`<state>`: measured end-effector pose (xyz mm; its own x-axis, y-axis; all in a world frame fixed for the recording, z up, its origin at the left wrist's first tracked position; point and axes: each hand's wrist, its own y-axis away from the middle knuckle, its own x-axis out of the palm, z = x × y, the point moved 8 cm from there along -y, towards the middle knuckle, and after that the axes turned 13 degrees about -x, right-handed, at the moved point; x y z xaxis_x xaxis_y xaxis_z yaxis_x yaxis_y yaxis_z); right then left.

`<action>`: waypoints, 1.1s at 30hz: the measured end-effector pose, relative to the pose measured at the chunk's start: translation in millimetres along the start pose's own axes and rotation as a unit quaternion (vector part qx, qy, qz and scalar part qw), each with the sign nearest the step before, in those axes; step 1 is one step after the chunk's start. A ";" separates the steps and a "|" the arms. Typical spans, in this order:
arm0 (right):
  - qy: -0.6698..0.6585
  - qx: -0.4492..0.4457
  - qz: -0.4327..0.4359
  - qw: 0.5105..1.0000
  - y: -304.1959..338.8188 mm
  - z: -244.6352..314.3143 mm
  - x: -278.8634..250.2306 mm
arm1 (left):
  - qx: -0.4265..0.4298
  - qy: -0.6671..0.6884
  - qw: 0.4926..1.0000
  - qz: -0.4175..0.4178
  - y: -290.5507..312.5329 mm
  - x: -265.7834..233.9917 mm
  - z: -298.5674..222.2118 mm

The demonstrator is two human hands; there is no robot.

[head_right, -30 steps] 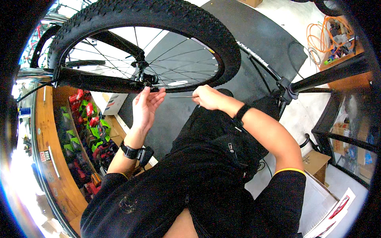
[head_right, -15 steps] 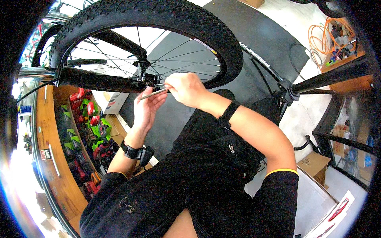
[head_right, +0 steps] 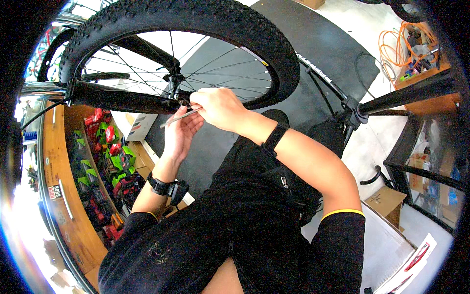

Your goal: The person assembles a bicycle by using an allen key to tighten the front wheel hub, picking up cutters from a workbench, and trimming a zip tie on the brake assembly.

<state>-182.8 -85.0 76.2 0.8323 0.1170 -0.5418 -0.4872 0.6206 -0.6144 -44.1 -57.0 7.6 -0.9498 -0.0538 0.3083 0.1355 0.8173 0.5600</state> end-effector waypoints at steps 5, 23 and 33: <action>-0.214 0.183 -0.021 0.959 28.9 -40.1 19.1 | -0.012 0.033 0.999 0.034 -2.5 -2.9 5.7; -0.346 0.230 -0.245 0.876 69.2 -59.7 97.6 | -0.064 0.070 0.991 0.093 -6.5 -1.2 7.1; -0.345 0.262 -0.237 0.870 68.2 -55.4 102.7 | -0.085 0.053 0.991 0.088 -2.6 -2.4 4.9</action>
<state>-145.2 -73.6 -53.1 0.9556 0.0764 0.2845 -0.0090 0.9729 -0.2312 -43.6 -56.2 1.7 -0.8734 0.0141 0.4867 0.3506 0.7120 0.6084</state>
